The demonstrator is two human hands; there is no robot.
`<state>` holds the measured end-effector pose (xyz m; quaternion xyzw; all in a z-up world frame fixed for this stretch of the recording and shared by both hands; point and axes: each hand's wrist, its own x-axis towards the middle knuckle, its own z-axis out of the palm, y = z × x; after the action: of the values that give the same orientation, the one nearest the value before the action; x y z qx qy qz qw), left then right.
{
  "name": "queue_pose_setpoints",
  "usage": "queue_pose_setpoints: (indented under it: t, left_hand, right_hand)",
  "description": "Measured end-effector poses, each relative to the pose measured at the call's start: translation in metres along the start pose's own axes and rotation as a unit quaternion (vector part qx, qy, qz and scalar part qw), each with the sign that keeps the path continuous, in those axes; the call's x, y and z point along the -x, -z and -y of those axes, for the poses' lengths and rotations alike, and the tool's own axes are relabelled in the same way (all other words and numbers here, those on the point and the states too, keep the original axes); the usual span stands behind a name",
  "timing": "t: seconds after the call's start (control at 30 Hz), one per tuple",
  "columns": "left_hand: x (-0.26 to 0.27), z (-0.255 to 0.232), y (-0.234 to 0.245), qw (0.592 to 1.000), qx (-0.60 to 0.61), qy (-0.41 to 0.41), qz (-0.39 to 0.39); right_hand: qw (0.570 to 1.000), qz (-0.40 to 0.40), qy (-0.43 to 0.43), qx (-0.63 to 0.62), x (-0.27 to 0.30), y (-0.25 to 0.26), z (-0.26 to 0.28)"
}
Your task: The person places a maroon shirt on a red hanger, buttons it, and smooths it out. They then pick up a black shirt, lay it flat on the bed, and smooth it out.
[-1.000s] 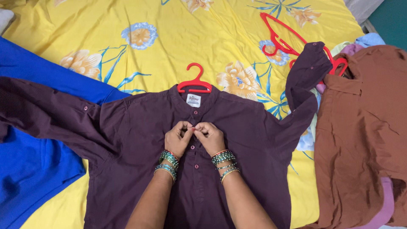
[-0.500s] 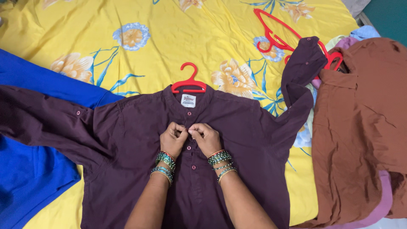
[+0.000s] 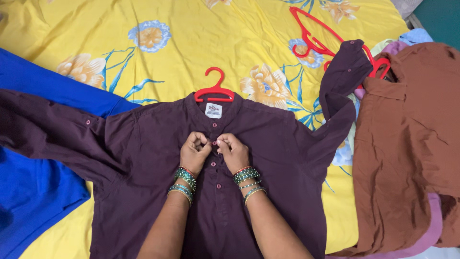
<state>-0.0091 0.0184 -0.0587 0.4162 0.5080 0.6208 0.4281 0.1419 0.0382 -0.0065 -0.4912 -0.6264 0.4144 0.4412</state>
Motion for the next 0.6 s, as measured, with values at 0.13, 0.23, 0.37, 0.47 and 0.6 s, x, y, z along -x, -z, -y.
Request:
queue_pose_setpoints:
  t: [0.13, 0.23, 0.37, 0.47, 0.6]
  left_hand:
    - [0.004, -0.017, 0.000, 0.998, -0.067, 0.006, -0.007]
    - [0.007, -0.032, 0.000, 0.996, -0.074, 0.026, 0.028]
    - [0.044, -0.044, 0.005, 0.975, -0.215, -0.011, 0.062]
    - [0.091, -0.034, 0.009, 0.935, -0.330, -0.065, 0.110]
    - [0.147, -0.046, 0.001, 0.794, -0.589, -0.082, 0.122]
  right_hand:
    - [0.999, -0.027, 0.005, -0.023, 0.003, -0.002, -0.001]
    - [0.992, -0.047, 0.112, 0.042, 0.022, 0.008, 0.004]
    - [0.976, 0.036, 0.136, 0.167, 0.068, 0.019, 0.023]
    - [0.937, 0.096, 0.131, 0.309, 0.106, 0.029, 0.028]
    - [0.903, 0.167, 0.087, 0.386, 0.149, 0.054, 0.041]
